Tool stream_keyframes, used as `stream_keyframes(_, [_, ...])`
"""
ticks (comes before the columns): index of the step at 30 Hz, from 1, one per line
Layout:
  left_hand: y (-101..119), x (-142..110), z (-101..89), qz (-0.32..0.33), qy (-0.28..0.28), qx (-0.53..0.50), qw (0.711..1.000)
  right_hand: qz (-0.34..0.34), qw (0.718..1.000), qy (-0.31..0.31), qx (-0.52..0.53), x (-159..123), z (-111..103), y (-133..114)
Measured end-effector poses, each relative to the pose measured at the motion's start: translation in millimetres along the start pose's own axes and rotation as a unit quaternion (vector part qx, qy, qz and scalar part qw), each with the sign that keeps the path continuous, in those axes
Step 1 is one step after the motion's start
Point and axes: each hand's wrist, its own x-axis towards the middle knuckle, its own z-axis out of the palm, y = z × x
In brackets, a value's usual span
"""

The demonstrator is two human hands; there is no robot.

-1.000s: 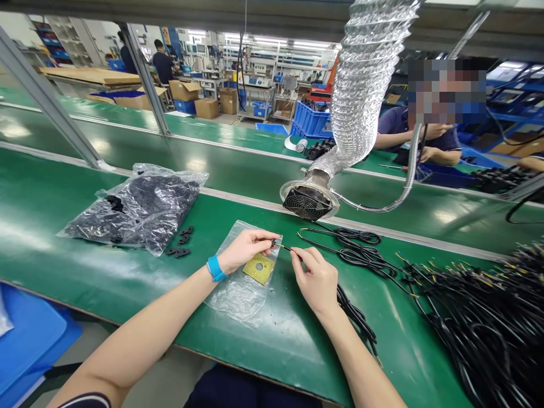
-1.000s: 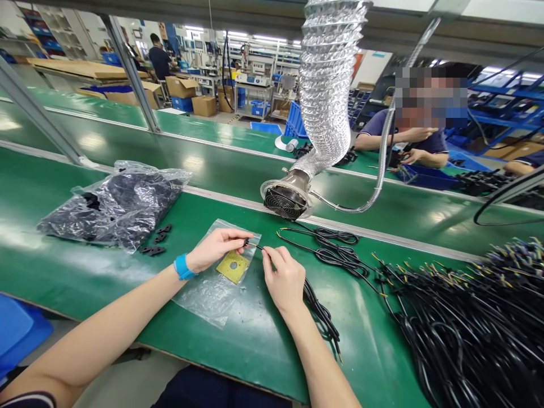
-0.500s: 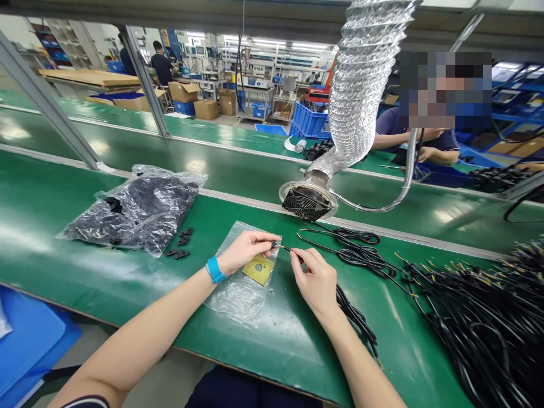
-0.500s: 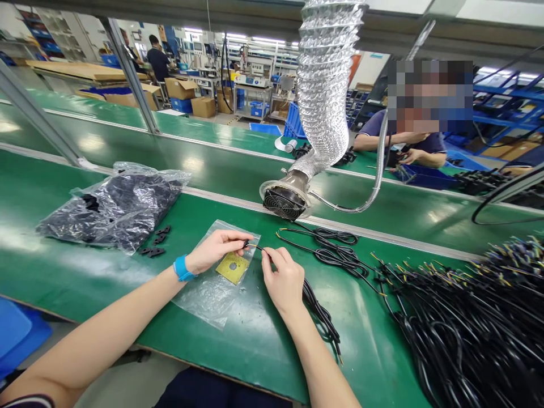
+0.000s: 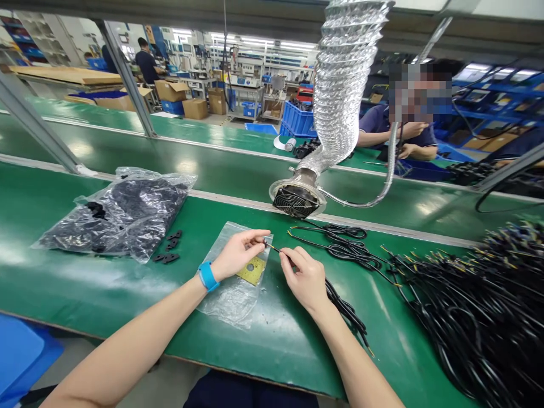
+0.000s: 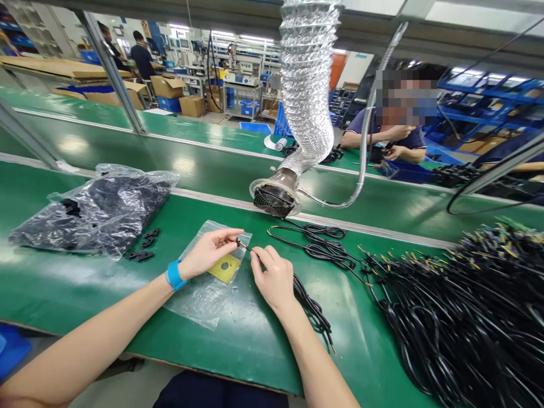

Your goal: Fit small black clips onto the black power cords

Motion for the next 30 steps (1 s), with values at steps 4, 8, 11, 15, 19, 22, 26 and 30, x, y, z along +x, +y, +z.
stream_keyframes(4, [7, -1, -1.3, 0.037, -0.001, 0.060, 0.997, 0.035, 0.997, -0.045, 0.051, 2, -2, -2])
stream_keyframes(8, [11, -3, -0.9, 0.064, -0.047, 0.118, 0.990, 0.070, 0.986, -0.092, 0.120, 4, -3, -3])
stream_keyframes(11, [9, -5, -0.4, 0.091, -0.057, 0.172, 0.979, 0.073, 0.985, -0.102, 0.122, 3, -3, 0])
stream_keyframes(15, [5, -7, 1.1, 0.101, -0.045, 0.196, 0.974, 0.048, 0.992, -0.077, 0.086, 0, 0, 3])
stream_keyframes(19, [0, -10, 6.0, 0.094, -0.030, 0.189, 0.977, 0.032, 0.995, -0.076, 0.059, -4, 5, 3])
stream_keyframes(22, [-3, -14, 11.4, 0.121, -0.007, 0.204, 0.971, 0.058, 0.992, -0.078, 0.079, -6, 8, 1])
stream_keyframes(26, [-2, -21, 19.2, 0.234, 0.015, 0.243, 0.941, 0.107, 0.982, -0.072, 0.141, -8, 11, -5])
stream_keyframes(30, [1, -22, 22.9, 0.300, 0.011, 0.258, 0.918, 0.145, 0.967, -0.075, 0.196, -7, 11, -10])
